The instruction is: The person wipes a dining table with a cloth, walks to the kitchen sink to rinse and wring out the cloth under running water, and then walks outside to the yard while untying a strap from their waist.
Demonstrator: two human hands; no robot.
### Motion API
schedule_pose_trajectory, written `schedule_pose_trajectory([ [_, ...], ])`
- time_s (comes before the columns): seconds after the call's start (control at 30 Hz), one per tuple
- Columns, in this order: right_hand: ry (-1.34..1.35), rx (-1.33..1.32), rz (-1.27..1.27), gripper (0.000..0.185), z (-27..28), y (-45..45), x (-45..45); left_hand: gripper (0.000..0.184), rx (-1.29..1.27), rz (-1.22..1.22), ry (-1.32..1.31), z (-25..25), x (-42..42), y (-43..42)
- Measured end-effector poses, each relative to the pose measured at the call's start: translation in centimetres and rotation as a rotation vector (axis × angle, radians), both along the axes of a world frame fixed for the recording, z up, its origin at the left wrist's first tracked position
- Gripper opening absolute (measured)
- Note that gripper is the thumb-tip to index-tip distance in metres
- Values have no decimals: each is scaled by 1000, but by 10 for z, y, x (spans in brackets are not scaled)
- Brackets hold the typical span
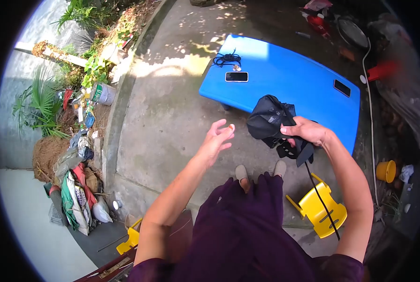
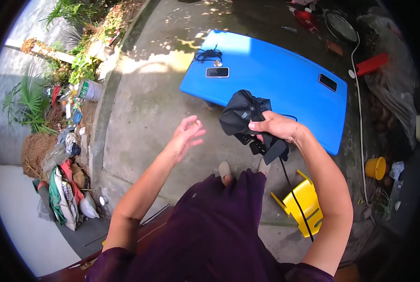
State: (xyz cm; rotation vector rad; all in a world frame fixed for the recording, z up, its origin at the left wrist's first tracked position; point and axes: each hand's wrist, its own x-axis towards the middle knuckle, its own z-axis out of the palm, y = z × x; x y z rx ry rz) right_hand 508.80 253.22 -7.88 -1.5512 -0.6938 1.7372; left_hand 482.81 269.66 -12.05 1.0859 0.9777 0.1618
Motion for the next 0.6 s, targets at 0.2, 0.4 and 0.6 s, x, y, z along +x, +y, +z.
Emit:
schedule_pose_trajectory([
  [0.2,-61,91,216,39,52,-4,-61,81,-900,72,-649,-60,18,-55],
  [0.4,-50,-7,104,47,30,-23,-11,55,-930,210,-511,-88,50,-71],
  [0.6,44,-154,-281,42,-4,-66,118,61,-810,264,-465,-103,96,-53],
])
